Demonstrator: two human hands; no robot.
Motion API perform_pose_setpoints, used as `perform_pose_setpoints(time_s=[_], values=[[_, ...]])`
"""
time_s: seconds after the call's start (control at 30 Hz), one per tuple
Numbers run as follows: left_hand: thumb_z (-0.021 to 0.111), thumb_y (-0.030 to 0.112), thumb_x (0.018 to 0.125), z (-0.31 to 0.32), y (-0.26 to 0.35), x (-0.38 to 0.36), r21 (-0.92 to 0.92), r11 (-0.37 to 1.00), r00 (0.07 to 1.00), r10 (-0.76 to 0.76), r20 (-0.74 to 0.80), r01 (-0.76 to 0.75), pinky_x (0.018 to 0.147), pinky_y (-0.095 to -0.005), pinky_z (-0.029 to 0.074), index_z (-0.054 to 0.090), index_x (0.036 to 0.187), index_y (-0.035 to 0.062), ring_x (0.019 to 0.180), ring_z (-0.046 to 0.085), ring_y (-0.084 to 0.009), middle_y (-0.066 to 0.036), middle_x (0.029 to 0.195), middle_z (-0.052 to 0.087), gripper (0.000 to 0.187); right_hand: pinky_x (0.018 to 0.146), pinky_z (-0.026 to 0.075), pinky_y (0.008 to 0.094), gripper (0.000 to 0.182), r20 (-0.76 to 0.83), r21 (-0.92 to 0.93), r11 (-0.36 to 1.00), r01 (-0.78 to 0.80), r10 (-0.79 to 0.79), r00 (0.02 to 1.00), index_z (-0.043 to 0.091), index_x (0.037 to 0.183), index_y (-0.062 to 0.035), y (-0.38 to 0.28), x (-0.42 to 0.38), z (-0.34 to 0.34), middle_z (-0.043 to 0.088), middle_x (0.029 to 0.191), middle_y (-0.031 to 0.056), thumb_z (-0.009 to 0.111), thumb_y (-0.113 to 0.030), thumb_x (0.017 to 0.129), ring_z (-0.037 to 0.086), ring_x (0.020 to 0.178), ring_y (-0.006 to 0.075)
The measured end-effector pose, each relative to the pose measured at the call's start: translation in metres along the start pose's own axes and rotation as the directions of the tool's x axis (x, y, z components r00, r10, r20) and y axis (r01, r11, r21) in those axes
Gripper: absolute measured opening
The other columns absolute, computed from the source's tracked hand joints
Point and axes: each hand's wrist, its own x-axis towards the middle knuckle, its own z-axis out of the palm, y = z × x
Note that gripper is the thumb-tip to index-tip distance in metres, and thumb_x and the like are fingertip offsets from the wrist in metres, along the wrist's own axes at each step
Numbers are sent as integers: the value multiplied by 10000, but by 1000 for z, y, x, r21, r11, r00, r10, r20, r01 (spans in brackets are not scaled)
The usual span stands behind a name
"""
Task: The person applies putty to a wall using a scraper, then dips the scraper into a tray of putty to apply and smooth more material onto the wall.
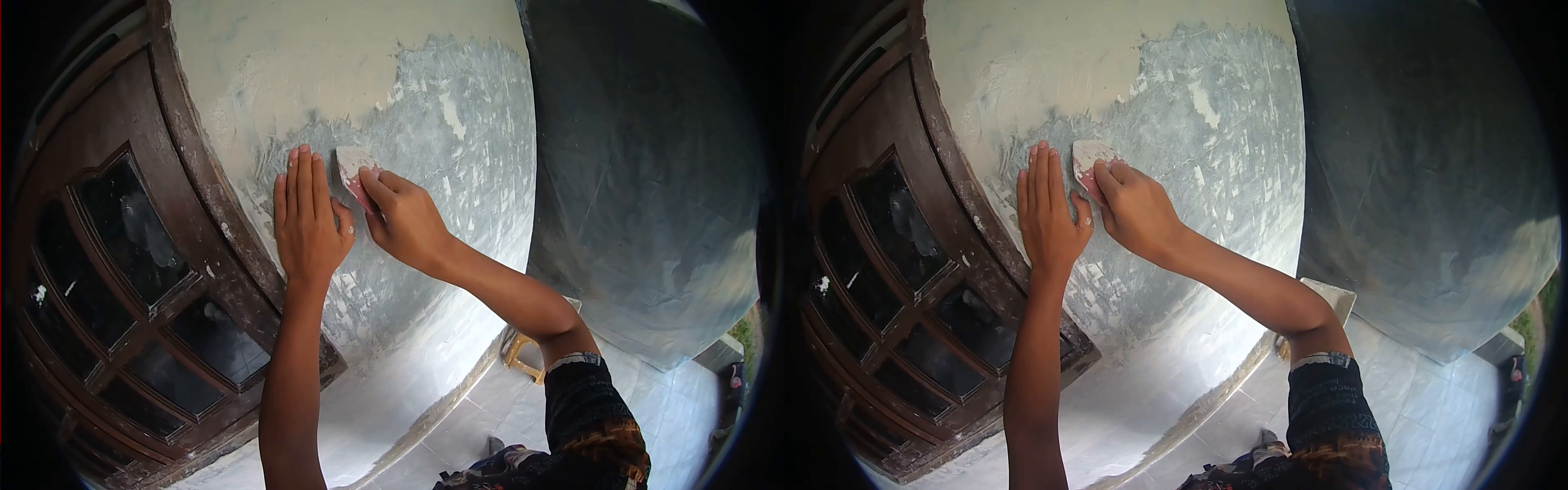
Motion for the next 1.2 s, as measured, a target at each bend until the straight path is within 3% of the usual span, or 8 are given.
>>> perform_pose_setpoints(time_s=[0.27, 0.43, 0.5, 0.7, 0.8, 0.93, 1.03, 1.2], values=[[554, 83, 844, 2, -1, 0, 44, 999, 1000, 21, -16, -21, 1193, -519, 280, 385, 1469, -40, 1464, 360, -334, -205, 1550, 396, 659, 665, 538, 467, 186, -227, -262, 964, -33, -28, 974, 558, 964, 13, 75, 106, -11, 618, 869, 188, 603, 27, 784, 644, 814, 384], [560, 82, 839, 0, 0, 1, 32, 999, 1000, 9, -4, -8, 1194, -517, 278, 386, 1470, -37, 1467, 356, -330, -204, 1552, 393, 666, 725, 575, 431, 505, 1, -202, 979, -9, 10, 1000, 532, 1241, 108, 44, 6, 16, 626, 923, 199, 638, 23, 755, 665, 848, 378], [560, 83, 839, 1, 0, 1, 35, 999, 1000, 8, -7, -8, 1194, -519, 277, 385, 1470, -37, 1468, 356, -330, -204, 1552, 393, 666, 709, 560, 440, 468, -6, -12, 1000, -23, 23, 1000, 576, 1207, 62, 29, 3, -4, 625, 904, 192, 664, 14, 751, 662, 819, 380], [557, 85, 840, 3, 0, 0, 55, 998, 1000, 25, -18, -24, 1192, -525, 278, 387, 1469, -38, 1466, 360, -332, -204, 1553, 393, 662, 675, 528, 459, 263, -270, -107, 990, -94, 62, 961, 589, 1039, 27, 81, 100, -19, 624, 879, 196, 646, 11, 783, 646, 768, 392], [555, 84, 840, 2, 0, 1, 53, 998, 1000, 25, -17, -24, 1190, -528, 281, 393, 1465, -38, 1464, 363, -333, -204, 1550, 398, 657, 709, 538, 473, 396, -182, -289, 956, -47, -6, 983, 556, 1185, 27, 91, 81, 8, 636, 965, 215, 632, 8, 797, 644, 819, 419], [555, 85, 840, 1, 1, 1, 36, 999, 1000, 18, -16, -18, 1189, -529, 282, 398, 1462, -37, 1464, 362, -333, -203, 1548, 402, 653, 717, 573, 441, 517, 14, -158, 987, 0, 2, 1000, 580, 1265, 40, 43, -9, 12, 642, 924, 189, 694, 19, 761, 672, 826, 380], [556, 85, 840, 1, 1, 1, 51, 999, 1000, 19, -4, -18, 1190, -529, 280, 395, 1463, -38, 1465, 360, -333, -201, 1549, 401, 656, 696, 543, 460, 443, -60, 46, 996, -78, 81, 995, 604, 1191, 34, 33, 13, -16, 625, 891, 198, 669, 18, 753, 651, 796, 391], [558, 86, 837, 1, 1, 0, 61, 998, 1000, 26, -2, -26, 1191, -530, 278, 396, 1462, -37, 1468, 355, -332, -200, 1548, 402, 657, 663, 519, 476, 208, -274, -106, 992, -68, 37, 961, 567, 975, 26, 70, 90, -19, 617, 843, 197, 616, 31, 773, 634, 759, 415]])
